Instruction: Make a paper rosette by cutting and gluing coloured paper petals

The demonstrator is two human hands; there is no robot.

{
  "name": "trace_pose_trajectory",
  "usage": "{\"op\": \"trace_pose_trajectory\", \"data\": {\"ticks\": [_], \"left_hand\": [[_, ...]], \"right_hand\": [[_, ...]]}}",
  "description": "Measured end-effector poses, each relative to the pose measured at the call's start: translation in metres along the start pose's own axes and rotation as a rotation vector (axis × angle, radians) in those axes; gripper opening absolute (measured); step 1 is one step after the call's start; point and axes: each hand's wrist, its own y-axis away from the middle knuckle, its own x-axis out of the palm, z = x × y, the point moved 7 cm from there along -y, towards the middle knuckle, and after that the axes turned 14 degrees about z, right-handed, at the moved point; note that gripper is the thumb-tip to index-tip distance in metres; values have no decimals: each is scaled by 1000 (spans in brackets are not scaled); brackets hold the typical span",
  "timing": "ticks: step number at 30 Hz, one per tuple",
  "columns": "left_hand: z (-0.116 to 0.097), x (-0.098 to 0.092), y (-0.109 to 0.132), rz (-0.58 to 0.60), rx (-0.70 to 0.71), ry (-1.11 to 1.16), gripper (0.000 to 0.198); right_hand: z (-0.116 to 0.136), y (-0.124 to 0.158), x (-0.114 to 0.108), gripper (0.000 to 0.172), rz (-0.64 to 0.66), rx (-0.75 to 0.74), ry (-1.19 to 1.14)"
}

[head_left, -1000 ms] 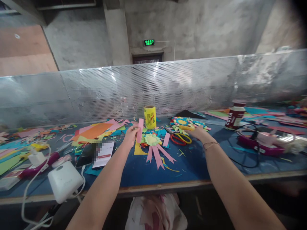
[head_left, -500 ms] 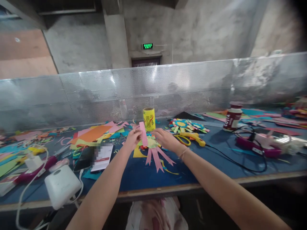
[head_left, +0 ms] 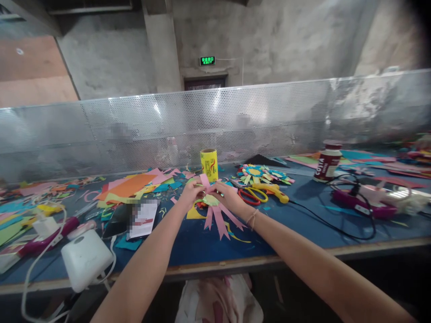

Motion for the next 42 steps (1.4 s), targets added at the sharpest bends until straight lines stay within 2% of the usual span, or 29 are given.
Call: {"op": "trace_pose_trajectory", "data": {"ticks": [4,8,11,15,24,33,42], "left_hand": [[0,0,2,-28,-20,-64,13],[-6,3,5,-61,-4,-178,6],[-10,6,6,-66,18,-240,3],[-10,9,5,-42,20,-254,13],[-7,15,9,-54,-27,-214,11],[-11,23,9,27,22,-230,11],[-14,25,10,32,29,-241,12]], "right_hand": [[-20,0,2,21,-49,218,-245],[-30,2,0,30,-95,316,-379],[-28,2,-4,30,-122,318,-362],[-27,2,-4,26,-116,318,-356],[-50,5,1,32,-168,391,-553],[-46,6,-1,40,-189,422,-566],[-47,6,-2,39,-200,398,-566]]}}
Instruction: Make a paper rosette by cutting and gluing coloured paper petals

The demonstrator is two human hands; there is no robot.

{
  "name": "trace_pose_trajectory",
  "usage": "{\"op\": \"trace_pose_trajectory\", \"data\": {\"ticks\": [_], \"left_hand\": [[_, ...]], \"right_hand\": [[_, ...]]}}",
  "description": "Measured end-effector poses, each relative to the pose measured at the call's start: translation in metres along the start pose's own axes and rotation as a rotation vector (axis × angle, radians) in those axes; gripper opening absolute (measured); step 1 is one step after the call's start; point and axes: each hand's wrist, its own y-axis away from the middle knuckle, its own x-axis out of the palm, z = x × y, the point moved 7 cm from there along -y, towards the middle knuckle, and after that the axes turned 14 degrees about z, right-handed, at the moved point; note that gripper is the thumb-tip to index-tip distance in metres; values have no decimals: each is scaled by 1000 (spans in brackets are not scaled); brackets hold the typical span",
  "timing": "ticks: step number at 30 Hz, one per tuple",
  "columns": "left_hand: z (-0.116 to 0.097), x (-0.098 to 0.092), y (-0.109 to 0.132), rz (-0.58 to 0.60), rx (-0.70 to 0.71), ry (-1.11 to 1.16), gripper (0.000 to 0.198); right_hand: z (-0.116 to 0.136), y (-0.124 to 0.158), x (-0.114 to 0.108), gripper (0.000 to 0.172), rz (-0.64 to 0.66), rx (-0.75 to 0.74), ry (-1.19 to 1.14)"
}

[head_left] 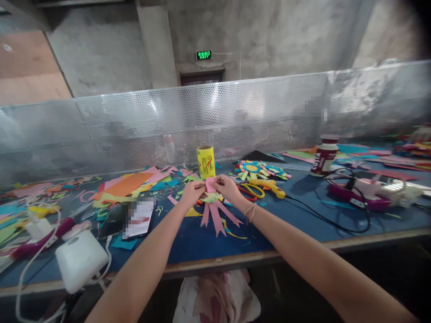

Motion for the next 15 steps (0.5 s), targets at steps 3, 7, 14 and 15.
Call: {"op": "trace_pose_trajectory", "data": {"ticks": [3,7,14,15], "left_hand": [[0,0,0,1,0,-10,13],[1,0,-1,15,7,-38,15],[0,0,-2,27,23,-76,16],[0,-1,-2,26,25,-86,16]], "right_hand": [[0,-1,-1,38,-7,-27,10],[-2,-1,-2,35,-5,-20,24],[-2,-1,-1,30,23,-5,33],[-1,-1,-1,29,25,-5,40]]}}
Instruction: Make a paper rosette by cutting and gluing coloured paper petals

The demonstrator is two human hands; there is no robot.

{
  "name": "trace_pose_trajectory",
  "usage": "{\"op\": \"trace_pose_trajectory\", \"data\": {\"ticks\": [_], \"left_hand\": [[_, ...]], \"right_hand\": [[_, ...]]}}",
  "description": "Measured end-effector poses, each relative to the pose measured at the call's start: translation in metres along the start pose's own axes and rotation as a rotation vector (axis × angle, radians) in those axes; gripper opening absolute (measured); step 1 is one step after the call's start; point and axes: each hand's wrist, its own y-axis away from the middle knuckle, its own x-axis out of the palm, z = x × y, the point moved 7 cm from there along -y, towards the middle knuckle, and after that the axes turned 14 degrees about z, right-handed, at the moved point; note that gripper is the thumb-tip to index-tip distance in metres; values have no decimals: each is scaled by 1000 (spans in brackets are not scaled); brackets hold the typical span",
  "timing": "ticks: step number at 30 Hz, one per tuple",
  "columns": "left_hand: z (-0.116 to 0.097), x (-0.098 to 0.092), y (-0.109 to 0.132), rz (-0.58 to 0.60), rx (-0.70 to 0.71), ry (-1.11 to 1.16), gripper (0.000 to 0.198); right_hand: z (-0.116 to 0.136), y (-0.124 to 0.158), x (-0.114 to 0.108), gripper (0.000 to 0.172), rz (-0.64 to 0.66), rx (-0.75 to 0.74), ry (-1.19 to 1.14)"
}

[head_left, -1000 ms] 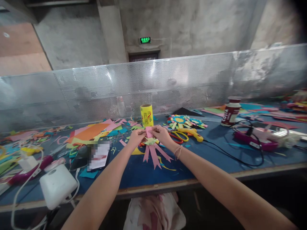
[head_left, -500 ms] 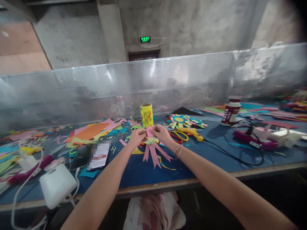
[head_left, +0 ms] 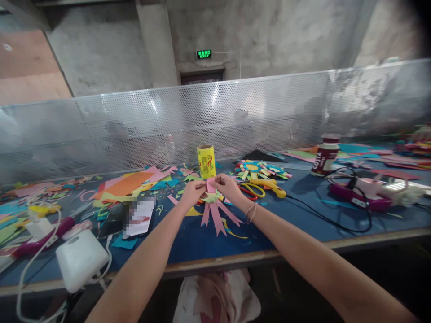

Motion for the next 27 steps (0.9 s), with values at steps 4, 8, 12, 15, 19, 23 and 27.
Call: {"op": "trace_pose_trajectory", "data": {"ticks": [4,8,12,15,19,23,27], "left_hand": [[0,-1,0,0,7,-36,19],[0,0,0,0,-3,-61,21],[1,1,-1,15,-21,-86,21],[4,1,-2,38,-31,-139,22],[6,2,-3,63,-26,-206,25],[6,4,-3,81,-22,-210,27],[6,5,-3,86,-24,-201,28]], "right_hand": [[2,0,-1,27,-10,-11,17],[4,0,-5,30,-73,-52,48],[3,-1,-6,33,-76,-130,-25],[0,-3,-3,35,-20,-136,-112],[-4,-4,2,35,32,-116,-229],[-2,-3,5,32,45,-123,-268],[-1,-3,5,32,39,-125,-281]]}}
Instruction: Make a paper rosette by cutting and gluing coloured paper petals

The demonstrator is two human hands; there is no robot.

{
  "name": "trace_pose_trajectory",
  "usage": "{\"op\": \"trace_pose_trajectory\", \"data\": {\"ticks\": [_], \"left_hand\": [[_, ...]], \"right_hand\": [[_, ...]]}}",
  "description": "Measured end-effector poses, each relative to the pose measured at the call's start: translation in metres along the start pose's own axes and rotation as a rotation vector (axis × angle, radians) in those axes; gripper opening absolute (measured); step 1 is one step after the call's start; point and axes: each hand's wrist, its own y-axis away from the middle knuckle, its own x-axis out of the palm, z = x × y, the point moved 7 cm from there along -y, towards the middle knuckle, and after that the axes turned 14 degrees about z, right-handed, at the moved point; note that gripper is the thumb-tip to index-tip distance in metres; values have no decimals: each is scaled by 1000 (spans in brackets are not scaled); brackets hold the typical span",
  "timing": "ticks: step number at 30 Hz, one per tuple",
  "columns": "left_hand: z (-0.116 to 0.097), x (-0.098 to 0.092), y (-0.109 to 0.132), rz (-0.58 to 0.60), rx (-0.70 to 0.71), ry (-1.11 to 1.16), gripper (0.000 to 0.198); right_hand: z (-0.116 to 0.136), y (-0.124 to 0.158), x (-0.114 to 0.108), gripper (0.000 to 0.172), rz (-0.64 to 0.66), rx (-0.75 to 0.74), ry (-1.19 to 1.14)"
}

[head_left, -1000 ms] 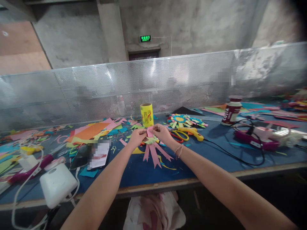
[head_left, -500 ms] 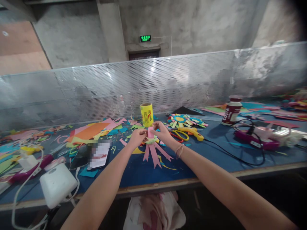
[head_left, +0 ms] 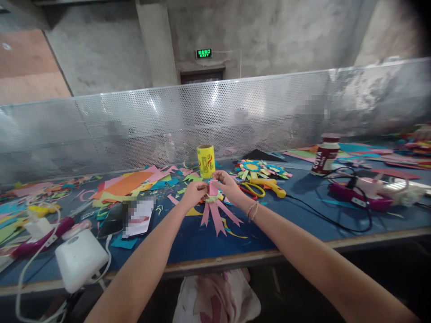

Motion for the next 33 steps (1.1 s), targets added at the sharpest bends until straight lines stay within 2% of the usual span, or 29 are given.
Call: {"op": "trace_pose_trajectory", "data": {"ticks": [11,20,33], "left_hand": [[3,2,-1,27,-3,40,27],[2,0,0,-11,-36,71,26],[0,2,1,8,-37,48,29]], "right_hand": [[1,-1,-1,29,-9,-13,17],[-3,1,-3,31,-16,12,-91],[-3,0,-1,35,-17,46,-164]]}}
